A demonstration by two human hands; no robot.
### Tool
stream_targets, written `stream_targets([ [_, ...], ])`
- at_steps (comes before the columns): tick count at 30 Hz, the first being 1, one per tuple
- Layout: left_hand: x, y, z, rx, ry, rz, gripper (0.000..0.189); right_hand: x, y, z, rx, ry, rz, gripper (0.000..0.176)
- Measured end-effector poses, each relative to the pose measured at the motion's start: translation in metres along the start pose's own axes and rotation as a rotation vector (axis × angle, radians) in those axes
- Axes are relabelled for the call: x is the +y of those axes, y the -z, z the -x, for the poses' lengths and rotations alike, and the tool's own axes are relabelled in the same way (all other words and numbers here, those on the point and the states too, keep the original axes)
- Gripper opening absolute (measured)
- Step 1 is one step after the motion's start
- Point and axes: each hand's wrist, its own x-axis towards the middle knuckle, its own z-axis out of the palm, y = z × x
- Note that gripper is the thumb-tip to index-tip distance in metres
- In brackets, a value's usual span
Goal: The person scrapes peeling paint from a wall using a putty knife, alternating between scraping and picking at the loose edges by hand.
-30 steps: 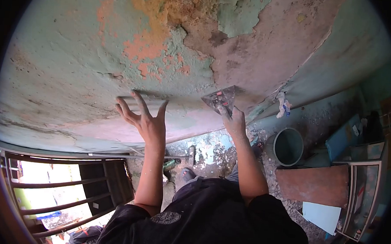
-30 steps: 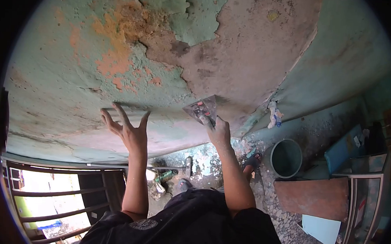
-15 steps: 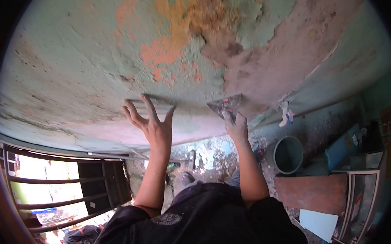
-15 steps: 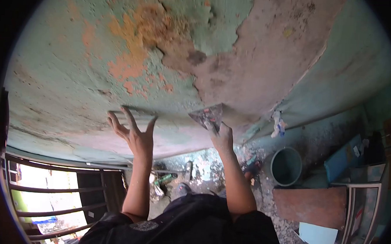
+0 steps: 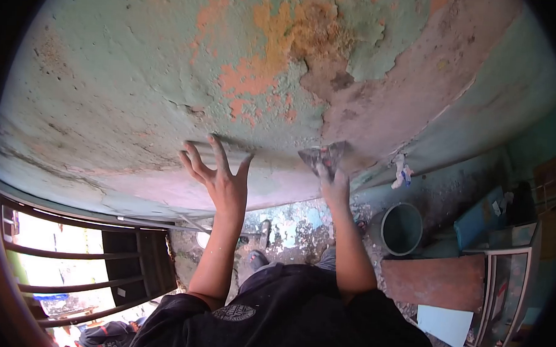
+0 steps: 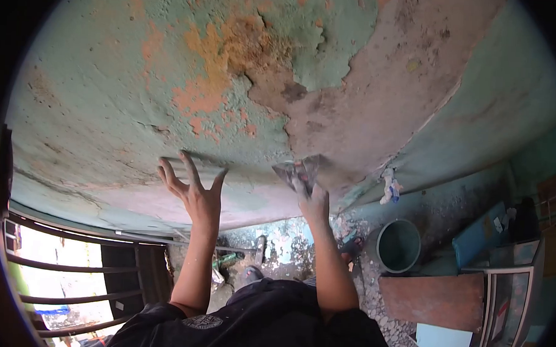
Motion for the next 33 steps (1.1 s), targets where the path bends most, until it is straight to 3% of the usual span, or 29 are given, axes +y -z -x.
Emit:
stream_targets([
  [3,0.001,0.001,0.003,0.025,-0.027,0.034,0.104,0.0,0.001,0.0,0.055,0.254,0.066,0.037],
  [4,0.001,0.001,0.004,0.034,-0.023,0.033,0.104,0.001,0.0,0.005,0.052,0.262,0.067,0.037],
  [6,0.0,0.001,0.004,0.002,-0.001,0.012,0.104,-0.002,-0.003,0.013,-0.03,-0.115,-0.244,0.037],
  [8,0.0,0.002,0.001,0.005,-0.022,0.014,0.104,-0.008,-0.006,0.008,0.016,-0.07,-0.25,0.039],
  [12,0.002,0.001,0.004,0.001,-0.015,0.027,0.104,-0.008,0.011,0.003,-0.01,0.015,0.024,0.04],
  [17,-0.001,0.0,0.004,0.027,-0.003,0.015,0.104,0.004,0.008,-0.001,0.124,0.298,0.051,0.039],
  [20,0.001,0.002,0.005,-0.014,-0.005,0.013,0.103,-0.037,0.026,-0.009,-0.02,0.268,0.182,0.036],
  [21,0.002,0.002,0.005,-0.001,-0.003,0.026,0.102,-0.038,0.026,-0.008,-0.037,0.157,0.19,0.036],
  [26,0.0,0.002,0.004,0.006,-0.008,0.022,0.101,-0.016,0.006,0.011,0.106,0.266,0.127,0.036],
  [29,-0.002,0.0,0.003,0.023,-0.02,0.021,0.102,0.021,0.008,0.016,0.124,0.156,0.085,0.038],
  [31,-0.003,0.0,0.006,-0.011,-0.065,0.043,0.102,0.077,0.016,0.024,-0.094,-0.661,-0.402,0.044],
  [32,-0.004,0.001,0.006,-0.005,-0.034,0.029,0.103,0.101,0.019,0.033,-0.068,-0.678,-0.413,0.044],
  [33,-0.003,-0.001,0.005,0.011,-0.002,0.017,0.104,0.123,0.022,0.039,-0.161,-0.607,0.209,0.047],
])
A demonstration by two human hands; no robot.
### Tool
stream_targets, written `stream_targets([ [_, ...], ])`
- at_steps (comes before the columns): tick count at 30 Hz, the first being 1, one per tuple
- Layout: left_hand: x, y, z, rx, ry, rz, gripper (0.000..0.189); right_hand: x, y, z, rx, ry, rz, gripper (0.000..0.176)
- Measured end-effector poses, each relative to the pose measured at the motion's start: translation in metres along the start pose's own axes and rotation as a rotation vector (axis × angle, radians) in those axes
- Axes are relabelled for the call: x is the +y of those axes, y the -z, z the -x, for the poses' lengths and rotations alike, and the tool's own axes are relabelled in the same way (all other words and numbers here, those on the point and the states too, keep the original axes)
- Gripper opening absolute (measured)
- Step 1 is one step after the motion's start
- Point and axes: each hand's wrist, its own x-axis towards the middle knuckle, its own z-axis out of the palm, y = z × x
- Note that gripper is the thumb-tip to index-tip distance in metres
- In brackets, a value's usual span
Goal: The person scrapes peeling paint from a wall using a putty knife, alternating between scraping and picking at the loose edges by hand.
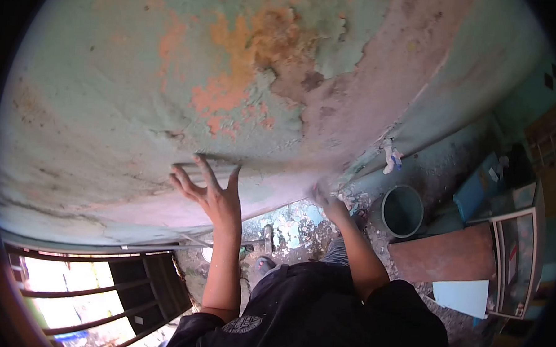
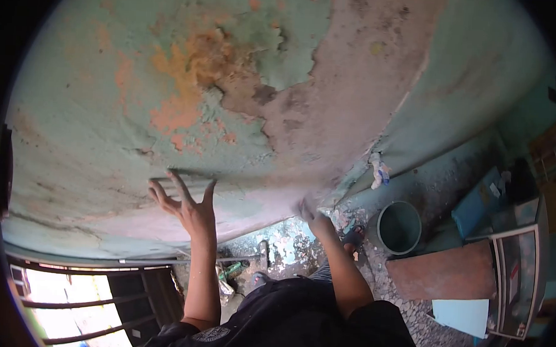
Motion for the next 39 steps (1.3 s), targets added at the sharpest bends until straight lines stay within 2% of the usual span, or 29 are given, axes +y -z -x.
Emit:
stream_targets([
  [1,0.001,-0.004,-0.004,0.001,-0.012,0.014,0.104,0.019,-0.001,-0.016,0.103,0.041,0.616,0.05],
  [2,0.0,-0.004,-0.003,0.02,-0.021,0.011,0.101,0.054,-0.006,-0.037,0.053,0.134,0.513,0.055],
  [3,-0.001,-0.003,-0.001,0.036,-0.023,0.001,0.098,0.052,-0.003,-0.031,0.049,0.127,0.513,0.055],
  [5,0.0,-0.002,0.0,0.011,-0.009,-0.024,0.1,0.04,0.006,-0.016,-0.098,0.269,0.207,0.074],
  [6,-0.002,-0.003,0.001,0.019,-0.008,-0.027,0.102,0.044,0.003,-0.018,-0.103,0.177,0.253,0.064],
  [7,-0.002,-0.004,0.0,0.029,-0.01,-0.026,0.105,0.048,0.003,-0.019,-0.103,0.171,0.249,0.064],
  [9,-0.002,-0.004,0.001,0.025,-0.017,-0.023,0.104,0.057,0.0,-0.013,-0.216,-0.275,0.171,0.057],
  [11,-0.002,-0.002,-0.001,0.04,-0.016,-0.031,0.102,0.098,-0.004,-0.033,-0.01,0.015,0.869,0.058],
  [13,-0.003,0.008,0.0,-0.002,-0.038,-0.001,0.098,0.098,-0.014,-0.052,-0.222,0.528,0.886,0.061],
  [14,-0.001,0.016,0.001,0.015,-0.039,0.102,0.089,0.093,-0.013,-0.053,-0.236,0.525,0.888,0.061],
  [16,-0.003,0.011,0.032,-0.039,-0.071,0.236,0.084,0.051,-0.01,-0.016,-0.392,0.254,0.345,0.066],
  [17,-0.005,0.004,0.048,-0.069,-0.114,0.378,0.08,0.045,-0.016,-0.004,-0.404,0.251,0.358,0.066],
  [19,0.012,-0.007,0.093,-0.236,-0.36,0.526,0.071,0.034,-0.028,0.006,-0.129,0.27,0.185,0.073],
  [20,0.021,-0.016,0.11,-0.382,-0.478,0.611,0.069,0.046,-0.038,-0.008,-0.143,0.274,0.195,0.073],
  [21,0.026,-0.023,0.127,-0.539,-0.597,0.696,0.067,0.072,-0.058,-0.035,-0.151,0.623,0.041,0.074],
  [22,0.028,-0.03,0.14,-0.567,-0.607,0.751,0.065,0.088,-0.072,-0.047,-0.149,0.967,-0.128,0.075],
  [24,0.031,-0.059,0.162,-0.595,-0.62,0.811,0.064,0.09,-0.077,-0.037,-0.142,0.864,-0.121,0.073],
  [26,0.023,-0.096,0.19,-0.837,-0.634,0.842,0.068,0.091,-0.08,-0.013,-0.118,0.656,-0.107,0.071],
  [27,0.017,-0.109,0.195,-0.927,-0.517,0.733,0.066,0.071,-0.069,0.01,-0.109,0.655,-0.108,0.071],
  [28,0.006,-0.122,0.2,-1.01,-0.402,0.625,0.065,0.034,-0.048,0.048,-0.066,0.442,0.118,0.071],
  [29,-0.011,-0.147,0.217,-1.061,-0.166,0.626,0.063,0.014,-0.034,0.069,-0.022,0.221,0.338,0.071],
  [30,-0.031,-0.167,0.224,-1.233,0.044,0.521,0.062,0.021,-0.029,0.068,-0.024,0.195,0.424,0.072],
  [31,-0.049,-0.186,0.234,-1.373,0.014,0.13,0.063,0.029,-0.028,0.064,-0.01,0.195,0.421,0.072],
  [32,-0.049,-0.178,0.225,-1.382,0.323,0.115,0.064,0.038,-0.027,0.06,0.006,0.175,0.417,0.072],
  [33,-0.073,-0.205,0.243,-1.375,0.383,0.133,0.063,0.044,-0.026,0.058,0.02,0.155,0.412,0.073],
  [35,-0.062,-0.189,0.232,-1.29,0.209,0.301,0.059,0.037,-0.024,0.062,0.037,0.157,0.436,0.072],
  [37,-0.018,-0.159,0.223,-1.044,0.301,0.662,0.056,0.022,-0.029,0.07,-0.039,0.19,0.432,0.071],
  [38,0.003,-0.14,0.215,-1.059,0.171,0.655,0.056,-0.001,-0.029,0.081,-0.14,0.21,0.453,0.076],
  [39,0.012,-0.135,0.211,-1.041,0.219,0.543,0.055,-0.011,-0.034,0.084,-0.167,0.222,0.461,0.07],
])
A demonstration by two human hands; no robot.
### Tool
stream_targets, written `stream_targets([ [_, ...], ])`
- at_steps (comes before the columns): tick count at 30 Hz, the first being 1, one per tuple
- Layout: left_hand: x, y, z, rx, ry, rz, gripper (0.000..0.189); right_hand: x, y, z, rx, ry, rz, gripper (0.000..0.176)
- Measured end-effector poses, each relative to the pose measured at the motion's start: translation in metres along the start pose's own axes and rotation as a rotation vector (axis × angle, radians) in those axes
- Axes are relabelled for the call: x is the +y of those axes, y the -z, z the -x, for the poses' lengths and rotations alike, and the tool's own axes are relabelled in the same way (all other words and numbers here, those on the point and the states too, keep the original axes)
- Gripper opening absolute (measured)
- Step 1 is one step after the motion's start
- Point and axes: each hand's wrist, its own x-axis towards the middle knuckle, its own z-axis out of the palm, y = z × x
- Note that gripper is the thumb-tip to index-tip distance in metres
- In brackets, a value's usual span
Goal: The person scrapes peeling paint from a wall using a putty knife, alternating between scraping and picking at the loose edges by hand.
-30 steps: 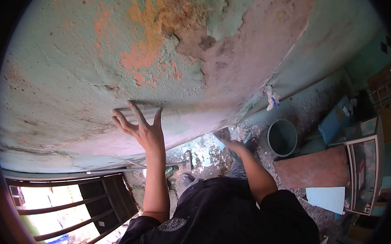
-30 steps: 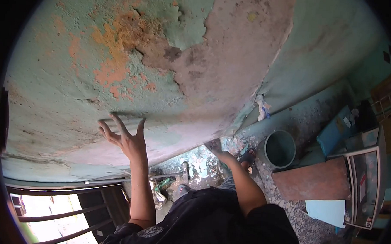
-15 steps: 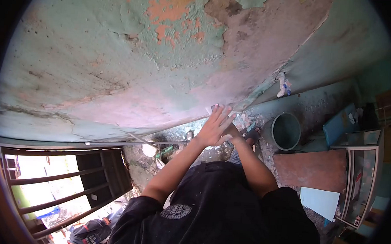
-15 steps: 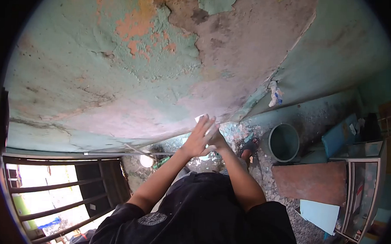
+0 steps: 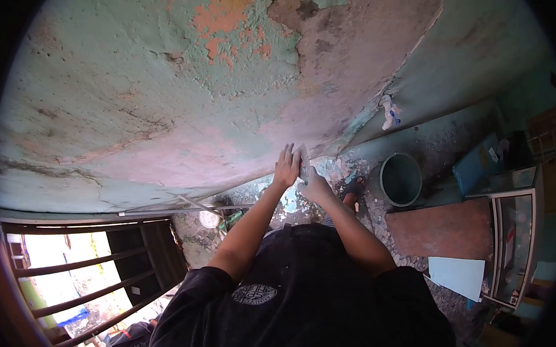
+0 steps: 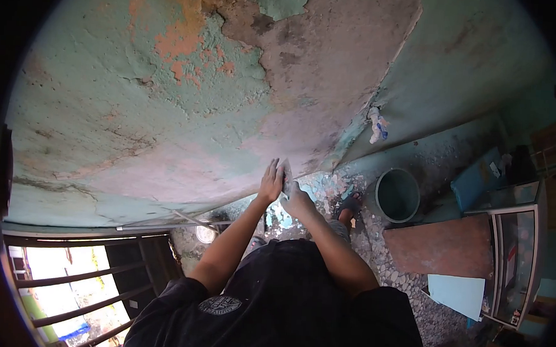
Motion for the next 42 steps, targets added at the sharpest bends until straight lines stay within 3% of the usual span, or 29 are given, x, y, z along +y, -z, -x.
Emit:
stream_targets([
  [2,-0.091,-0.026,-0.033,-0.007,0.164,-0.228,0.051,-0.016,-0.002,0.006,0.033,-0.01,0.048,0.068],
  [3,-0.134,-0.024,-0.027,0.017,0.116,-0.338,0.048,-0.017,0.003,0.008,0.043,-0.001,0.058,0.068],
  [4,-0.155,-0.006,-0.024,-0.139,0.212,-0.254,0.044,-0.014,0.007,0.014,0.079,0.026,-0.023,0.063],
  [5,-0.211,-0.01,-0.026,-0.104,0.061,-0.331,0.038,-0.011,0.015,0.015,0.116,0.055,-0.1,0.059],
  [6,-0.209,0.021,-0.017,-0.308,0.032,-0.468,0.033,-0.006,0.023,0.013,0.129,0.063,-0.089,0.059],
  [7,-0.192,0.051,0.006,-0.279,0.029,-0.387,0.034,0.002,0.028,0.011,0.231,0.103,-0.186,0.054],
  [8,-0.19,0.062,0.023,-0.089,0.193,-0.15,0.036,0.01,0.032,0.01,0.326,0.138,-0.287,0.05],
  [9,-0.174,0.084,0.035,-0.095,0.225,-0.038,0.038,0.008,0.046,0.015,0.364,0.13,-0.246,0.048],
  [12,-0.103,0.122,0.062,0.159,0.158,0.208,0.032,0.014,0.08,0.002,0.468,0.274,-0.243,0.045],
  [14,-0.024,0.149,0.074,0.319,0.088,0.119,0.033,0.009,0.103,-0.006,0.543,0.318,-0.318,0.044],
  [15,-0.001,0.156,0.075,0.431,-0.009,0.034,0.037,0.009,0.114,-0.014,0.615,0.325,-0.196,0.044],
  [18,0.04,0.17,0.064,0.704,-0.264,-0.194,0.051,0.001,0.151,-0.032,0.678,0.313,0.026,0.048],
  [21,0.088,0.178,0.049,0.807,-0.335,-0.315,0.06,0.011,0.177,-0.06,0.666,0.341,0.181,0.053],
  [28,0.111,0.153,0.02,0.833,-0.18,-0.371,0.079,-0.015,0.174,-0.068,0.621,0.547,0.246,0.052],
  [32,0.112,0.16,0.027,0.767,-0.17,-0.413,0.082,0.012,0.098,-0.091,0.652,0.53,-0.343,0.049],
  [34,0.113,0.162,0.03,0.723,-0.159,-0.439,0.085,-0.019,0.071,-0.071,0.155,0.288,-1.088,0.047],
  [40,0.109,0.169,0.034,0.621,-0.141,-0.484,0.089,-0.126,0.063,-0.019,-0.173,0.126,-2.012,0.045],
  [42,0.11,0.171,0.036,0.595,-0.165,-0.5,0.09,-0.127,0.055,-0.018,-0.18,0.186,-2.042,0.046],
])
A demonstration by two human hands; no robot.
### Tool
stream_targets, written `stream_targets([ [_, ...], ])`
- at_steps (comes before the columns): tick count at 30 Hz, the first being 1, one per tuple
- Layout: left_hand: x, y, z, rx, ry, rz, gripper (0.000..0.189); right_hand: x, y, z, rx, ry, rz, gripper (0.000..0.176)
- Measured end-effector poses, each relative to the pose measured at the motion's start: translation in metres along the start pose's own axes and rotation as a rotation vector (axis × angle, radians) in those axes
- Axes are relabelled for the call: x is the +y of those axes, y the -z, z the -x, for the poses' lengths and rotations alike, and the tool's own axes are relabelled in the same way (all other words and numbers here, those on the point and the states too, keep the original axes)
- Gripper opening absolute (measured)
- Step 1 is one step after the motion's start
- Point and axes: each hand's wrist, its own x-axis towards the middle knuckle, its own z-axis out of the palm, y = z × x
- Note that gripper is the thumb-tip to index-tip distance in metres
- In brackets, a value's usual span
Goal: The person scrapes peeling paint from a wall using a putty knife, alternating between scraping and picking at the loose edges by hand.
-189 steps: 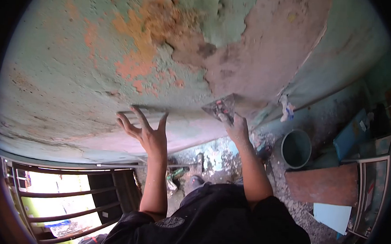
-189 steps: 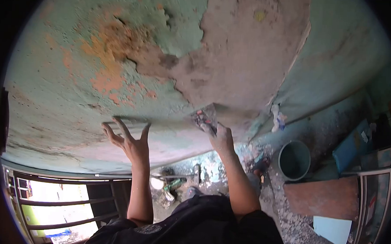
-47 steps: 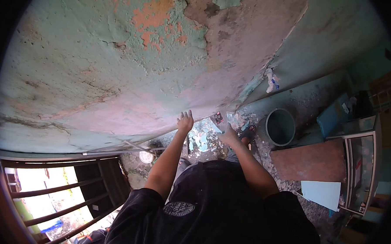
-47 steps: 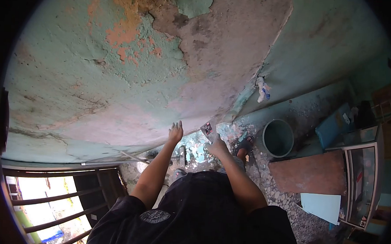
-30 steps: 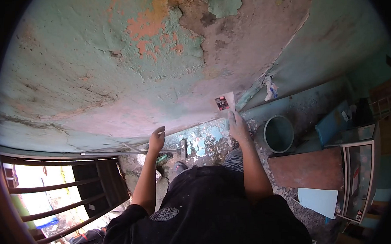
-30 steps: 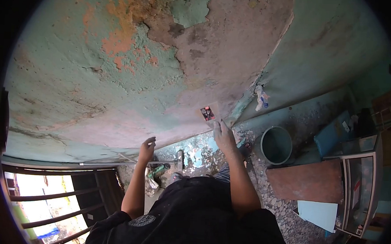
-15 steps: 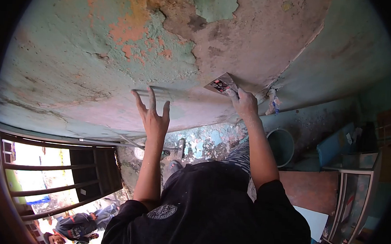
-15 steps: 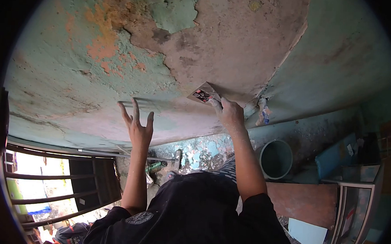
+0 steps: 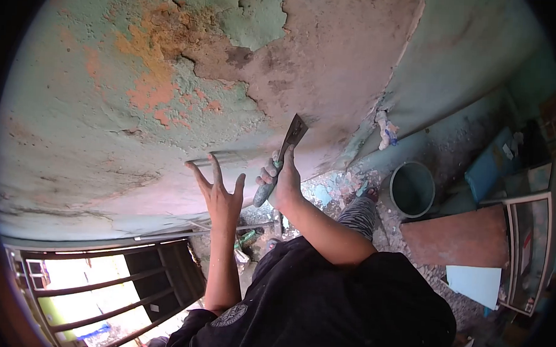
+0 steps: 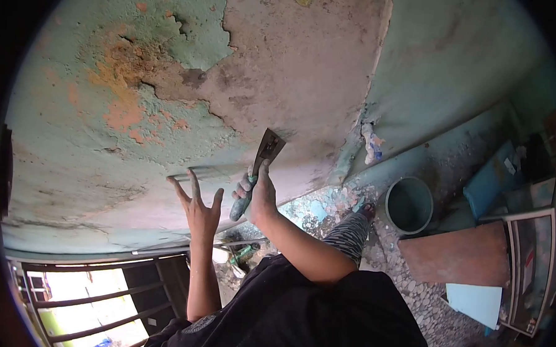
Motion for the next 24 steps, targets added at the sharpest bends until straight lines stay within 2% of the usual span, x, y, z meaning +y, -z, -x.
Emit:
stream_targets([
  [3,0.002,0.002,-0.001,-0.031,0.005,0.007,0.089,0.004,-0.004,0.004,-0.026,-0.042,-0.107,0.043],
  [5,0.001,0.001,-0.004,-0.042,-0.006,0.01,0.087,0.004,-0.012,0.002,-0.144,-0.069,-0.298,0.04],
  [8,-0.007,0.003,0.0,-0.051,-0.053,0.009,0.084,-0.004,-0.022,-0.018,-0.124,0.065,-0.439,0.039],
  [10,-0.01,0.008,0.0,-0.029,-0.11,0.013,0.082,-0.004,-0.022,-0.016,-0.111,0.066,-0.451,0.04],
  [13,-0.013,0.024,0.001,-0.068,-0.118,-0.01,0.076,0.001,-0.014,-0.003,-0.064,0.009,-0.3,0.043],
  [14,-0.014,0.036,-0.001,-0.092,-0.111,0.082,0.071,-0.001,-0.011,0.003,-0.058,0.007,-0.294,0.043],
  [15,-0.011,0.049,-0.005,-0.111,-0.101,0.174,0.067,-0.006,-0.012,0.01,0.103,0.071,-0.121,0.043],
  [16,-0.007,0.065,-0.01,-0.044,-0.111,0.231,0.062,-0.01,-0.011,0.015,0.256,0.13,0.055,0.043],
  [18,-0.008,0.089,-0.021,0.143,-0.138,0.127,0.065,-0.021,0.023,0.011,0.368,0.366,0.368,0.042],
  [19,-0.01,0.097,-0.028,0.16,-0.111,0.12,0.065,-0.031,0.046,0.009,0.385,0.422,0.612,0.045],
  [20,-0.013,0.102,-0.037,0.271,-0.134,0.017,0.07,-0.045,0.072,0.005,0.393,0.482,0.86,0.05],
  [21,-0.015,0.104,-0.042,0.377,-0.155,-0.087,0.075,-0.062,0.108,-0.01,0.375,0.753,1.201,0.049],
  [22,-0.019,0.1,-0.044,0.389,-0.128,-0.088,0.075,-0.082,0.135,-0.02,0.338,1.039,1.529,0.049],
  [24,-0.025,0.088,-0.05,0.367,-0.098,-0.166,0.086,-0.125,0.116,0.003,0.43,0.864,1.862,0.05],
])
